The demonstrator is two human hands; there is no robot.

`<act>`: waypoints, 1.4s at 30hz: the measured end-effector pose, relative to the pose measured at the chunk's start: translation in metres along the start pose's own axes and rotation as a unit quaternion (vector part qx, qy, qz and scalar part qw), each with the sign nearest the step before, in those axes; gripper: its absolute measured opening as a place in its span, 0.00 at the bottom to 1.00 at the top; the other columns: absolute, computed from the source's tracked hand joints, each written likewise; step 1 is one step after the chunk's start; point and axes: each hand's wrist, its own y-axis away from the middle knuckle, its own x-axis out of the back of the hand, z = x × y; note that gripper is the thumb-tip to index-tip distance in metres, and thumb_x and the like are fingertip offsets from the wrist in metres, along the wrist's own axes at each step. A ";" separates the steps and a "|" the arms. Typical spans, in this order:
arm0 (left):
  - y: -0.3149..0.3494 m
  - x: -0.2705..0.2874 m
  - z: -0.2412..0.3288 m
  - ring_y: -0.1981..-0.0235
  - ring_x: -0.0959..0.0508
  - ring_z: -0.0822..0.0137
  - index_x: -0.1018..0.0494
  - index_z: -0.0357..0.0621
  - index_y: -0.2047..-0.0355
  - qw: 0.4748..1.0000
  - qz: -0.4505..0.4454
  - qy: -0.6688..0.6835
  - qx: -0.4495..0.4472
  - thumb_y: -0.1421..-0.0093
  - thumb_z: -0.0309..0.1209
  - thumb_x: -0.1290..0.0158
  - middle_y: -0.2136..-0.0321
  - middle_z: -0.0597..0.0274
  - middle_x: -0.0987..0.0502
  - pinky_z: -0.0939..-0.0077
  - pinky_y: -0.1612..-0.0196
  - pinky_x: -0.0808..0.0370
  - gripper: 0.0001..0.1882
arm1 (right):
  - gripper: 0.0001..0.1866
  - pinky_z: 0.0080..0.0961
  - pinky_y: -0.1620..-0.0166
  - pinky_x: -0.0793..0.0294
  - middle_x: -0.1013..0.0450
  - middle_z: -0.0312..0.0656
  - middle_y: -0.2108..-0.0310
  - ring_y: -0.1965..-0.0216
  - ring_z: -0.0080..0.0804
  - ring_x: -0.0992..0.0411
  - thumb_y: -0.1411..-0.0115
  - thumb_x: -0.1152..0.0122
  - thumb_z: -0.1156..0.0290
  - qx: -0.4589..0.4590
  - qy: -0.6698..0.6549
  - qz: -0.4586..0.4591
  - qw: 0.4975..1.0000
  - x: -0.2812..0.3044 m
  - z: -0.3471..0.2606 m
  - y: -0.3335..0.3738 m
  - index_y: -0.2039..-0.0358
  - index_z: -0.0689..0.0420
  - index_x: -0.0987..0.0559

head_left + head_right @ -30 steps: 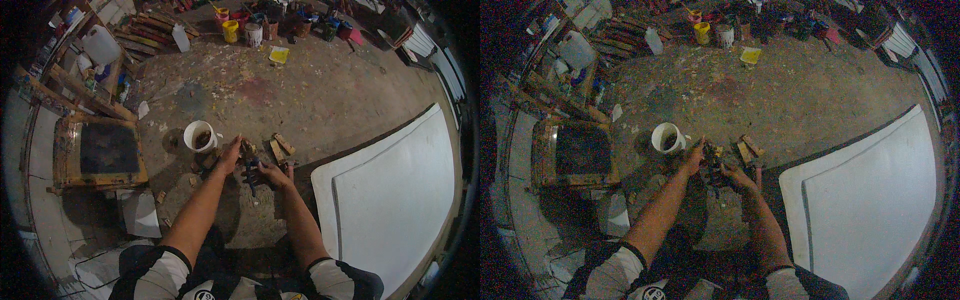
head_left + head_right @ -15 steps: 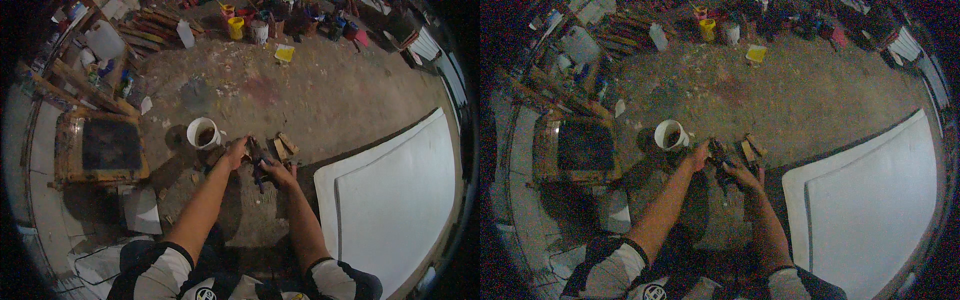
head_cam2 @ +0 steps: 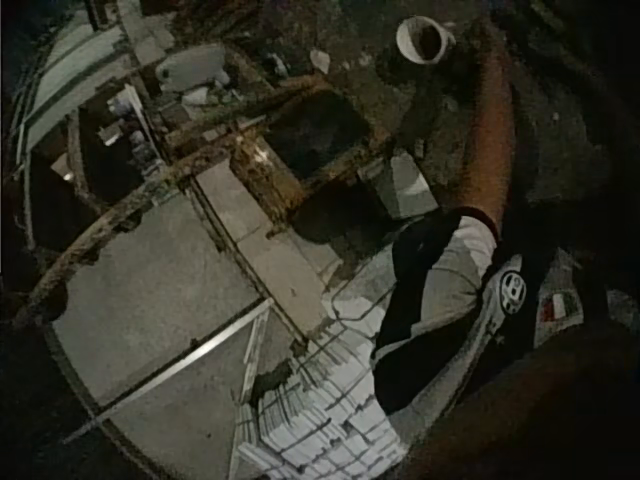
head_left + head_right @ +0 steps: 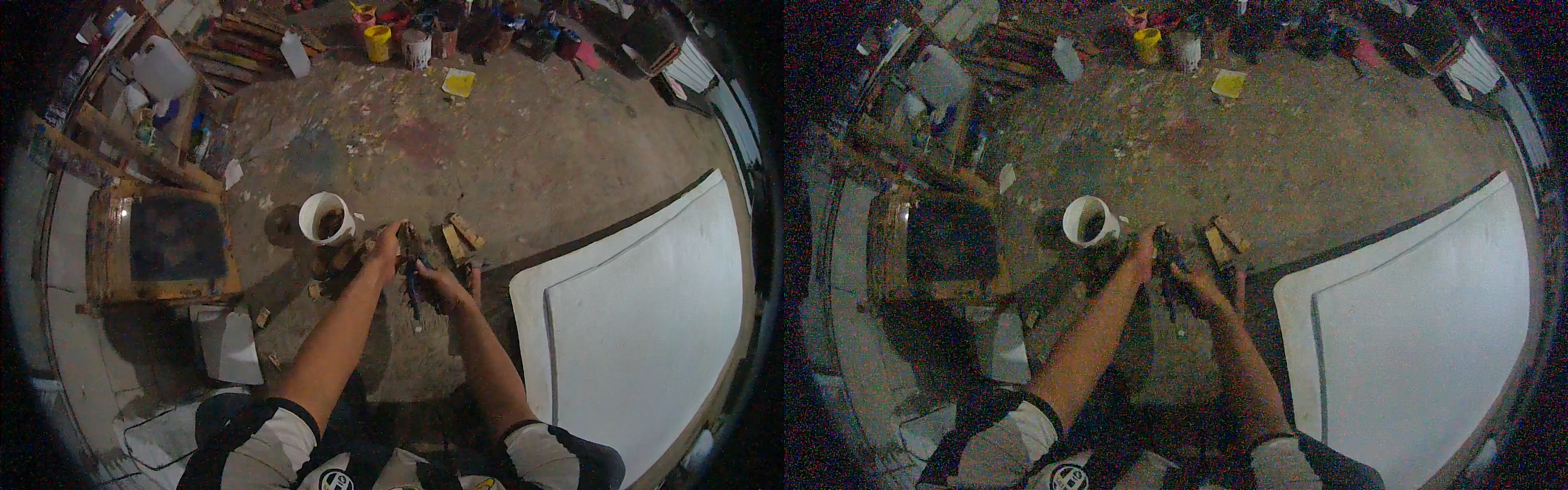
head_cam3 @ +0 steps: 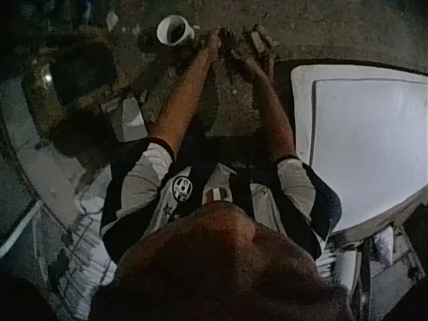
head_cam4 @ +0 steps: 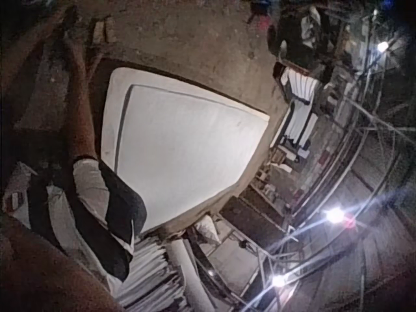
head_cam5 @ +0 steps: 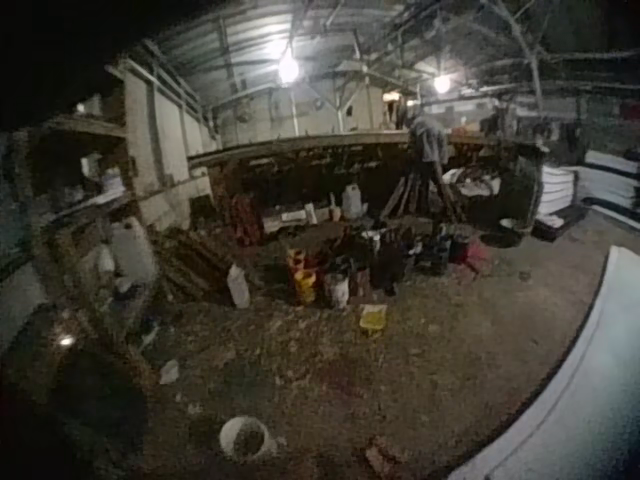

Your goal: The person sits on the floor and assembles small wooden blocks into a structure. They use pliers to adjust or secure the pieces and occasionally dip the wood into a white bucket containing a liquid. The person handles the blocks one by one, fitting them together to form a larger unit.

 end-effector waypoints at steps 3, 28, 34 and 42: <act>0.005 0.006 -0.002 0.58 0.23 0.64 0.22 0.49 0.59 0.999 -0.024 -0.017 -0.037 0.31 0.51 0.56 0.59 0.60 0.20 0.67 0.49 0.29 0.21 | 0.21 0.34 0.67 0.20 0.19 0.45 0.68 0.72 0.38 0.20 0.31 0.38 0.54 0.061 -0.055 0.035 0.996 -0.017 0.006 0.005 0.52 0.61 0.23; -0.010 0.064 -0.047 0.64 0.21 0.57 0.25 0.38 0.58 0.919 0.110 -0.247 -0.288 0.29 0.52 0.55 0.64 0.53 0.21 0.58 0.59 0.26 0.26 | 0.23 0.31 0.66 0.25 0.20 0.40 0.64 0.66 0.30 0.23 0.31 0.40 0.49 0.091 0.119 0.019 0.988 -0.066 -0.064 0.039 0.52 0.58 0.21; 0.015 0.056 -0.061 0.65 0.20 0.58 0.25 0.40 0.56 0.917 0.237 -0.126 -0.296 0.30 0.55 0.55 0.64 0.55 0.21 0.60 0.62 0.25 0.28 | 0.25 0.30 0.66 0.25 0.24 0.37 0.68 0.70 0.28 0.27 0.33 0.36 0.48 0.057 0.165 -0.039 0.984 -0.091 -0.047 -0.065 0.55 0.61 0.21; 0.037 0.065 -0.049 0.66 0.19 0.60 0.25 0.42 0.53 0.926 0.262 -0.035 -0.269 0.31 0.59 0.54 0.64 0.57 0.20 0.62 0.66 0.22 0.30 | 0.25 0.31 0.67 0.24 0.20 0.41 0.62 0.72 0.29 0.27 0.28 0.45 0.48 -0.115 0.063 -0.104 0.986 -0.114 -0.043 -0.145 0.51 0.60 0.22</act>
